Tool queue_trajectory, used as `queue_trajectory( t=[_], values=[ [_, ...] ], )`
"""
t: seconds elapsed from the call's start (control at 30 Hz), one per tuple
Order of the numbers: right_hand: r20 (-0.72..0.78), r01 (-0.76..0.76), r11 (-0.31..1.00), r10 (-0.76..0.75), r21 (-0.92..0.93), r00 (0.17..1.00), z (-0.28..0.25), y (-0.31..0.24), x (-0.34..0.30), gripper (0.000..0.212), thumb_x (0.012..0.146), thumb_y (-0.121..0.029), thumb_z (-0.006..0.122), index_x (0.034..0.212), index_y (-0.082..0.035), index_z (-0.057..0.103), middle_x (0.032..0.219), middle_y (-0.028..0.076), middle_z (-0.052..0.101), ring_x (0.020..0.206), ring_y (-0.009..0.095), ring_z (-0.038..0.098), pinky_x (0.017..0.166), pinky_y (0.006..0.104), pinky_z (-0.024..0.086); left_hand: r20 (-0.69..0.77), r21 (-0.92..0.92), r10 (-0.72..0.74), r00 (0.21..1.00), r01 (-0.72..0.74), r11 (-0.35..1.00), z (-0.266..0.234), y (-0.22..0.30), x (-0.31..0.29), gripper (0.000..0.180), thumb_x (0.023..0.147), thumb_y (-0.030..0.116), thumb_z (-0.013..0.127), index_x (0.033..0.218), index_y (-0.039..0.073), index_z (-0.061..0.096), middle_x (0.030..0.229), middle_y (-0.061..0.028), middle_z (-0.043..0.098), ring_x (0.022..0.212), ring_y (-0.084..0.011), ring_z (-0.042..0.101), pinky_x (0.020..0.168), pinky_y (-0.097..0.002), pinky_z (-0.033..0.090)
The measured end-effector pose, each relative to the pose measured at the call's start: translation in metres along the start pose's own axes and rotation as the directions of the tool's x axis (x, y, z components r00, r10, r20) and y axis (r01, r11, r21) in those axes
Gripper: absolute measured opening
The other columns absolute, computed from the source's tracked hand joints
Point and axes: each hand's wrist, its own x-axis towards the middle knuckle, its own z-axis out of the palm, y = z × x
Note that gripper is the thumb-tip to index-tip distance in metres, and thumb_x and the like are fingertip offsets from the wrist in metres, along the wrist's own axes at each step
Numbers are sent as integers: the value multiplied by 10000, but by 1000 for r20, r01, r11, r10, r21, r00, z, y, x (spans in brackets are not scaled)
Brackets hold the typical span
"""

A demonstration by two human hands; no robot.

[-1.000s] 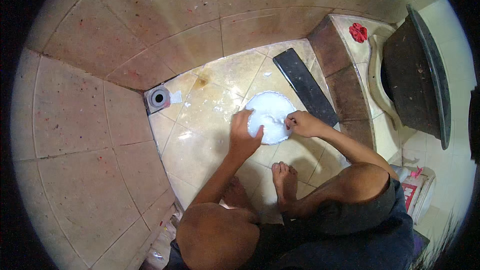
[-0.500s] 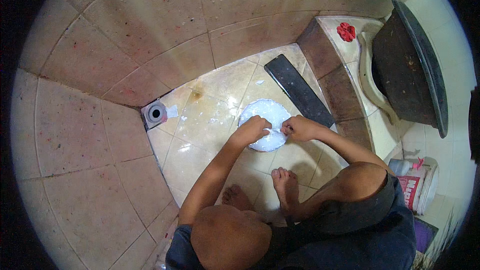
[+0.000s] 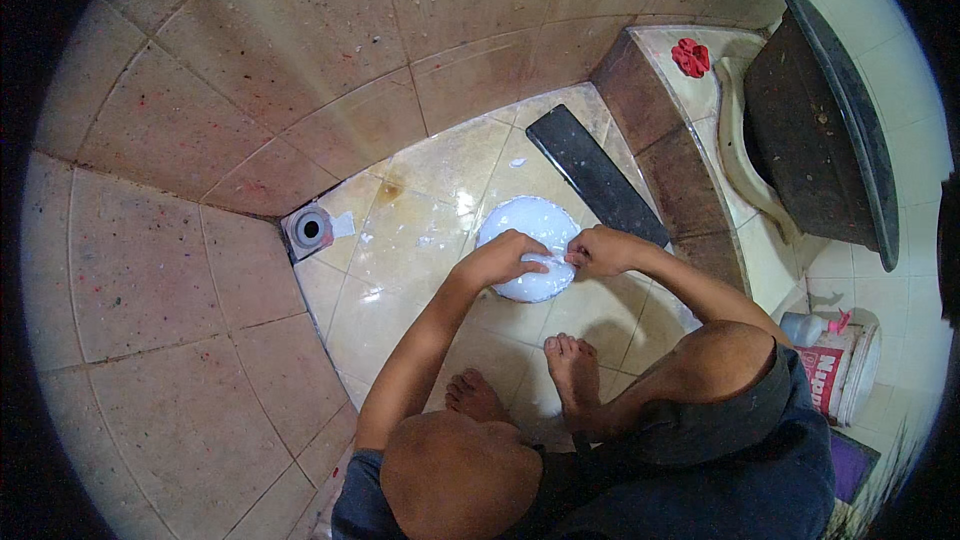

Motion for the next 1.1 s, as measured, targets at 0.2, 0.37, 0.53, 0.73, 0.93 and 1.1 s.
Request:
queue_trajectory(
  t=[0.2, 0.37, 0.53, 0.73, 0.93, 1.1],
  values=[
    [26, 32, 999, -32, 8, 999, -4, -3, -5, 240, 853, -225, 501, 787, -18, 603, 677, 181, 586, 606, 292, 565, 581, 386, 418, 60, -9, -20, 998, 21, 1000, -9, 10, 5, 191, 737, 169, 627, 866, 33, 662, 833, -184, 622, 787, -329, 601, 711, -373, 450],
    [-45, 96, 993, -93, 73, 995, 0, 6, -5, 237, 848, -218, 507, 778, -11, 599, 658, 186, 574, 589, 302, 553, 570, 390, 410, 64, 50, -79, 995, 76, 996, -10, 10, 3, 200, 715, 96, 609, 897, 30, 656, 825, -194, 622, 794, -328, 604, 724, -370, 463],
    [12, 32, 999, -32, 35, 999, -3, 2, -2, 239, 821, -233, 529, 772, -13, 610, 682, 194, 594, 634, 309, 592, 603, 407, 434, 77, 104, -68, 995, 60, 993, -8, 4, 5, 241, 661, 56, 628, 897, 21, 656, 875, -184, 626, 828, -313, 605, 771, -365, 463],
    [-66, 33, 995, -27, 94, 997, -6, -2, -5, 233, 830, -212, 521, 755, -11, 613, 683, 194, 595, 631, 311, 592, 599, 410, 433, 8, 187, -113, 994, 110, 976, -10, 8, 3, 231, 654, 50, 634, 883, 30, 659, 860, -176, 629, 830, -323, 599, 772, -374, 463],
    [-125, 0, 998, 7, 63, 992, -10, -5, -6, 240, 857, -215, 508, 798, -5, 605, 703, 173, 598, 629, 271, 574, 600, 371, 429, -92, 95, -248, 964, 256, 962, -10, 1, -3, 233, 630, 67, 662, 858, 20, 659, 832, -210, 613, 798, -343, 597, 750, -374, 468],
    [-342, 63, 972, 20, 228, 939, 6, 24, -14, 270, 874, -226, 488, 754, -10, 599, 613, 91, 572, 545, 171, 519, 533, 349, 405, -376, -125, -413, 830, 396, 910, 4, 6, 1, 277, 652, 137, 698, 887, 0, 647, 805, -201, 628, 772, -279, 625, 703, -335, 484]
  ],
)
